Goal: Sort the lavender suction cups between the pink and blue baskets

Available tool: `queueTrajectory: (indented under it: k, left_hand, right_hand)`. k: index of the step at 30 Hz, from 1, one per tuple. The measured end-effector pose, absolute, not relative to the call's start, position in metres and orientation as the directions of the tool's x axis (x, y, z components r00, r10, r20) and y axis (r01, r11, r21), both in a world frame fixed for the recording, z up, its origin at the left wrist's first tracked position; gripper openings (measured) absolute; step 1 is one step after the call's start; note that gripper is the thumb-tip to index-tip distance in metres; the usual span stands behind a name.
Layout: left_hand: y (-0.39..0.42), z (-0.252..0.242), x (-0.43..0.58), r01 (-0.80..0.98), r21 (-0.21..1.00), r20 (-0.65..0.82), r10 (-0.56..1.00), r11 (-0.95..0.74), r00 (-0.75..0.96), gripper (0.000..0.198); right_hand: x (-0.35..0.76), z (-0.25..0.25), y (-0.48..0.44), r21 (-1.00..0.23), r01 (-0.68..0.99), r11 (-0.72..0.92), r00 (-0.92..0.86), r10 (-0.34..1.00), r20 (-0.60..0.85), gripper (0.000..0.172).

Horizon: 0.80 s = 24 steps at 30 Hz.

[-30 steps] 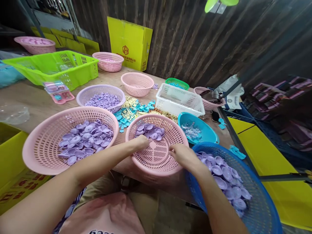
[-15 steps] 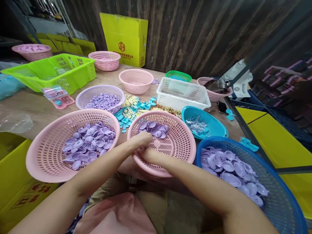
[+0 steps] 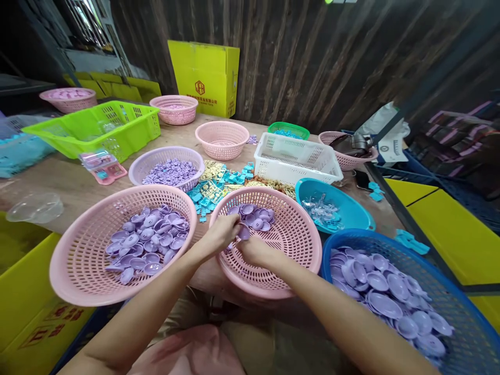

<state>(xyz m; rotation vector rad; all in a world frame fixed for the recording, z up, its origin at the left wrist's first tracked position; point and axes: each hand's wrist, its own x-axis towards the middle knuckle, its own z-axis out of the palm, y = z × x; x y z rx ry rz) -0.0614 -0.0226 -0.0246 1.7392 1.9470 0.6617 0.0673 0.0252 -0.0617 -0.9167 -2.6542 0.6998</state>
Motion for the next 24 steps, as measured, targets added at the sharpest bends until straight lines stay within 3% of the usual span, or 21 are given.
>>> queueTrajectory:
  k: [2,5,8,11,14,17,20,24]
  left_hand:
    - [-0.029,-0.029,-0.064,0.624,0.774,0.007,0.984,0.107,-0.178,0.009]
    - [-0.037,-0.033,-0.063,0.278,0.954,-0.054,0.974,0.116,-0.221,0.009]
    - [-0.042,-0.030,-0.058,-0.117,0.984,-0.154,0.973,0.135,-0.173,0.009]
    - [-0.047,-0.022,-0.054,-0.313,0.931,-0.230,0.968,0.188,-0.104,0.024]
    - [-0.051,-0.017,-0.053,-0.386,0.894,-0.268,0.962,0.228,-0.054,0.020]
    - [-0.054,-0.020,-0.053,-0.378,0.904,-0.246,0.966,0.201,-0.074,0.021]
    - [-0.055,-0.027,-0.051,-0.259,0.961,-0.141,0.976,0.095,-0.165,0.021]
    - [-0.057,-0.031,-0.045,-0.090,0.996,-0.022,0.973,0.001,-0.230,0.011]
  right_hand:
    - [0.079,-0.043,0.034,-0.657,0.524,0.542,-0.794,0.590,-0.146,0.009]
    - [0.098,-0.021,0.041,-0.841,0.534,0.081,-0.732,0.542,-0.412,0.013]
    - [0.112,-0.012,0.037,-0.904,0.380,-0.196,-0.679,0.604,-0.416,0.023]
    - [0.118,-0.011,0.028,-0.915,0.260,-0.307,-0.674,0.621,-0.400,0.027]
    - [0.118,-0.009,0.018,-0.946,0.233,-0.225,-0.660,0.677,-0.324,0.027]
    - [0.114,-0.005,0.010,-0.965,0.261,0.017,-0.642,0.750,-0.161,0.026]
    - [0.109,-0.002,0.003,-0.939,0.279,0.203,-0.615,0.788,-0.013,0.029]
    - [0.103,0.001,-0.006,-0.926,0.285,0.249,-0.530,0.845,0.064,0.022]
